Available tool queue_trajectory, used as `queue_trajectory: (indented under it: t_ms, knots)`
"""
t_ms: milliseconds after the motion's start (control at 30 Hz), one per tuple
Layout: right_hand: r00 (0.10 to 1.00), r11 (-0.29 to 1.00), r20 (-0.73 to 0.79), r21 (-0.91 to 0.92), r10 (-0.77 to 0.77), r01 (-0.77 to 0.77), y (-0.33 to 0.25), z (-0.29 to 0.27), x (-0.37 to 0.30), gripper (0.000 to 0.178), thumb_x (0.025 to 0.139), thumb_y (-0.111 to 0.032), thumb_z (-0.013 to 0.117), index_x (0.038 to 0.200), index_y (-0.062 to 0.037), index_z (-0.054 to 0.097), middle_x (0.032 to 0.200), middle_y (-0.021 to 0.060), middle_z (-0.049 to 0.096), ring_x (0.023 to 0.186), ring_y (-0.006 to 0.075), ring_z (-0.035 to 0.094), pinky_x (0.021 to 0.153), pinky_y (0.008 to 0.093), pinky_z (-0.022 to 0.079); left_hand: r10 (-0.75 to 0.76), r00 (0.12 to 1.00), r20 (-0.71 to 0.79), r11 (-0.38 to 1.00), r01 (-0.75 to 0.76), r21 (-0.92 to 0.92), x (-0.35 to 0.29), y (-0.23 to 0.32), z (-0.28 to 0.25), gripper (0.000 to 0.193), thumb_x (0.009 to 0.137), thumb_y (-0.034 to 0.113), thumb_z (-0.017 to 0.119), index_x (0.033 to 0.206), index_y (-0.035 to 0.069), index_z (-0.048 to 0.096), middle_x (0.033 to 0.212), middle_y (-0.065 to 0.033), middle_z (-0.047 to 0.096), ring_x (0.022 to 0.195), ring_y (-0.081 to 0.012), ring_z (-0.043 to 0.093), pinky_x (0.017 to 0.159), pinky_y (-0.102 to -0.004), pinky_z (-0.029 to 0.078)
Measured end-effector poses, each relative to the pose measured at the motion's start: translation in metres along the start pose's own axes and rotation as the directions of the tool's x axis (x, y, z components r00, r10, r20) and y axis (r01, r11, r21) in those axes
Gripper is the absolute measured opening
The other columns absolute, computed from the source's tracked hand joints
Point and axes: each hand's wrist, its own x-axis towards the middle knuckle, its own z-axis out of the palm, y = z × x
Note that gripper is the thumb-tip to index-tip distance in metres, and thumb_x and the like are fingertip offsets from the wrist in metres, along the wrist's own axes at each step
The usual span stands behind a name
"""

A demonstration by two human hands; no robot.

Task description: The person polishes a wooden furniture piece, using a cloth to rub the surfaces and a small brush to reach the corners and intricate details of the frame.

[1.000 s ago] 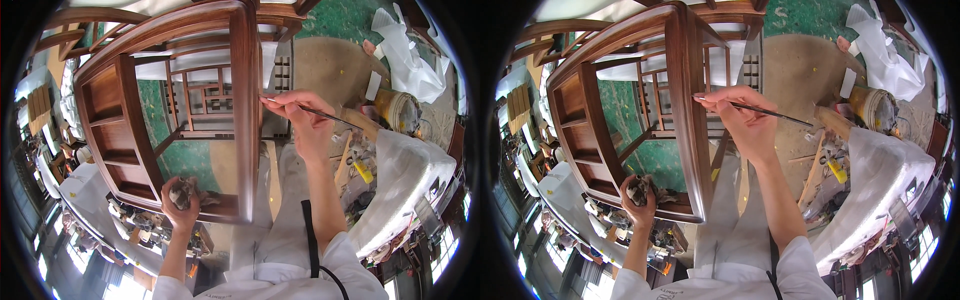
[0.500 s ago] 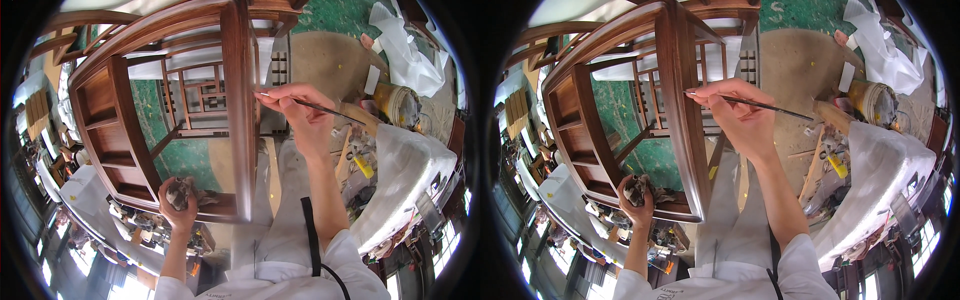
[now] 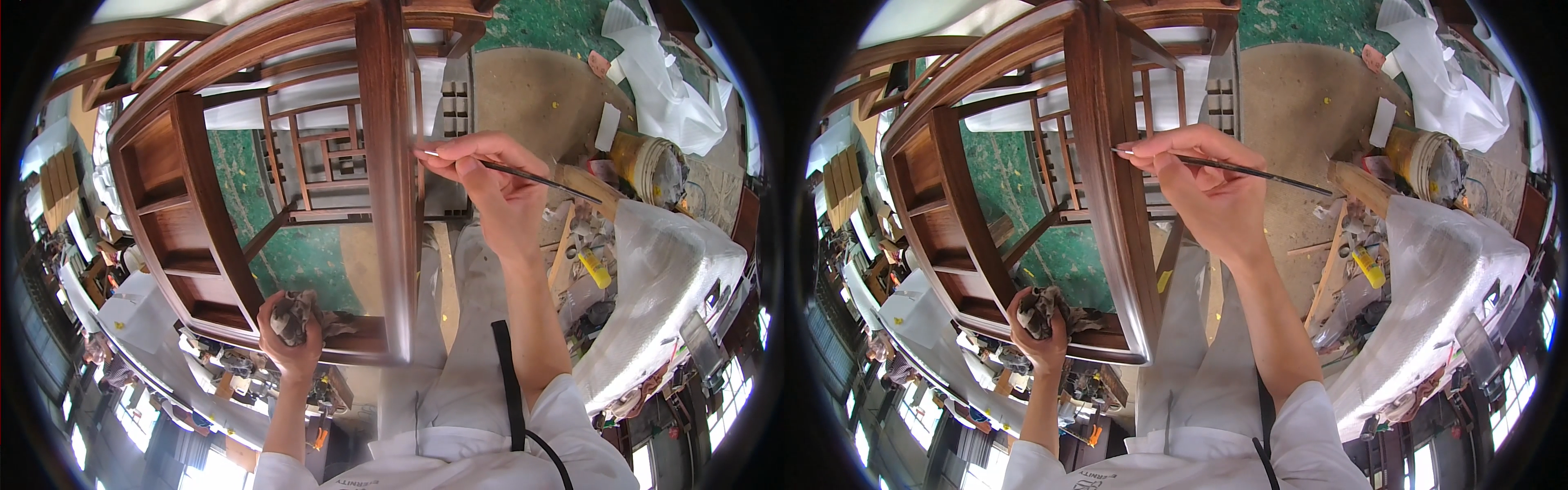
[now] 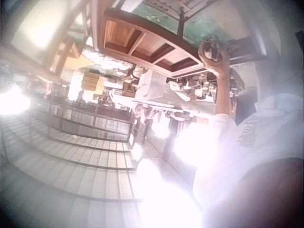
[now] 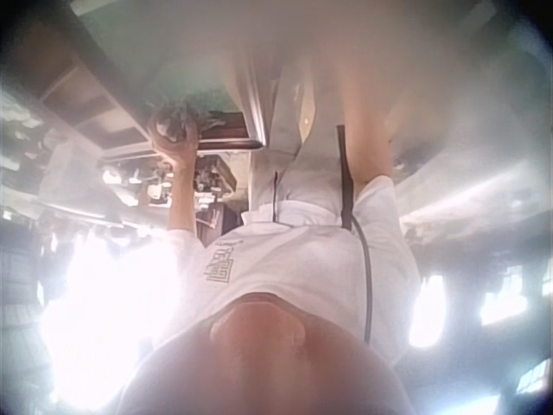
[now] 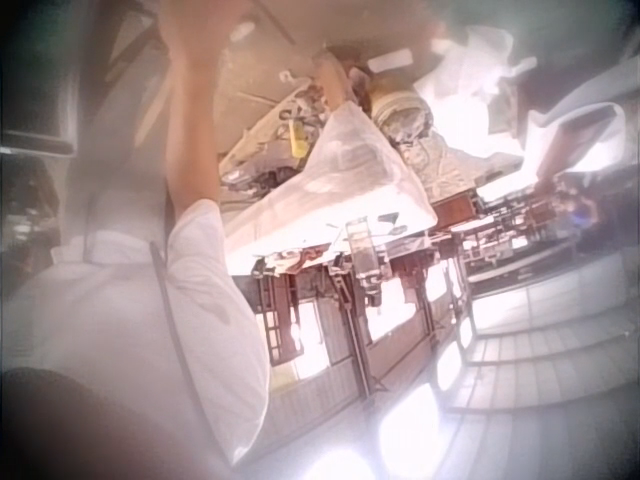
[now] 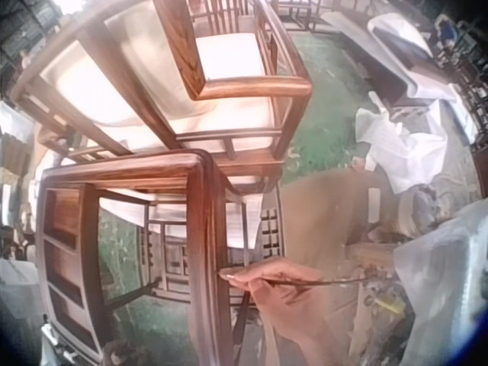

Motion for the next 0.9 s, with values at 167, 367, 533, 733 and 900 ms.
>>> queue_trajectory:
  t_ms: [167, 367, 533, 733, 900]
  knots:
    - [1.0, 1.0, -0.007, -0.005, 0.006, -0.006, 0.0001, 0.0002, -0.0008, 0.017, 0.091, 0.01, 0.053, 0.099, 0.0062, 0.067, 0.1, 0.016, 0.072, 0.095, 0.0182, 0.07, 0.089, 0.0302, 0.056, -0.001, 1.0, -0.005, 1.0, 0.001, -0.001, 0.0001, 0.0006, 0.0003, 0.046, 0.071, 0.006, 0.065, 0.115, -0.002, 0.058, 0.097, -0.0153, 0.066, 0.083, -0.0291, 0.068, 0.079, -0.0351, 0.054]
    - [1.0, 1.0, -0.021, 0.0, 0.022, -0.022, -0.0007, 0.0006, -0.0027, 0.015, 0.092, 0.008, 0.054, 0.099, 0.0062, 0.067, 0.1, 0.0158, 0.072, 0.094, 0.0188, 0.07, 0.089, 0.0306, 0.056, 0.027, 0.999, -0.02, 1.0, -0.027, -0.004, 0.002, 0.0036, 0.0012, 0.045, 0.071, 0.006, 0.065, 0.114, -0.002, 0.058, 0.096, -0.015, 0.066, 0.082, -0.0287, 0.068, 0.079, -0.0343, 0.054]
    - [1.0, 1.0, -0.015, 0.009, 0.012, -0.012, 0.0026, 0.0003, -0.0031, 0.014, 0.093, 0.007, 0.055, 0.099, 0.0063, 0.067, 0.1, 0.0161, 0.072, 0.095, 0.0195, 0.07, 0.09, 0.031, 0.056, 0.017, 1.0, -0.019, 1.0, -0.017, -0.003, 0.0012, 0.0025, 0.0013, 0.046, 0.07, 0.006, 0.066, 0.114, -0.002, 0.058, 0.096, -0.0149, 0.066, 0.082, -0.0282, 0.068, 0.078, -0.0342, 0.054]
    - [1.0, 0.999, -0.022, 0.047, 0.022, -0.021, -0.0009, 0.0039, -0.0021, 0.015, 0.093, 0.008, 0.054, 0.1, 0.0072, 0.067, 0.102, 0.0172, 0.071, 0.096, 0.0202, 0.07, 0.092, 0.0335, 0.056, 0.024, 1.0, -0.014, 1.0, -0.024, 0.002, 0.0012, 0.0024, 0.0007, 0.046, 0.071, 0.007, 0.066, 0.115, -0.002, 0.058, 0.096, -0.0151, 0.066, 0.083, -0.0279, 0.068, 0.078, -0.0344, 0.054]
    - [1.0, 1.0, -0.016, 0.01, 0.025, -0.025, -0.0006, 0.0017, -0.0055, 0.016, 0.092, 0.01, 0.052, 0.099, 0.0075, 0.066, 0.101, 0.017, 0.071, 0.097, 0.0198, 0.069, 0.093, 0.034, 0.056, 0.018, 1.0, -0.007, 1.0, -0.018, 0.0, 0.0002, 0.0005, 0.0004, 0.046, 0.071, 0.007, 0.066, 0.115, -0.002, 0.058, 0.096, -0.0151, 0.066, 0.082, -0.0282, 0.068, 0.079, -0.0341, 0.054]
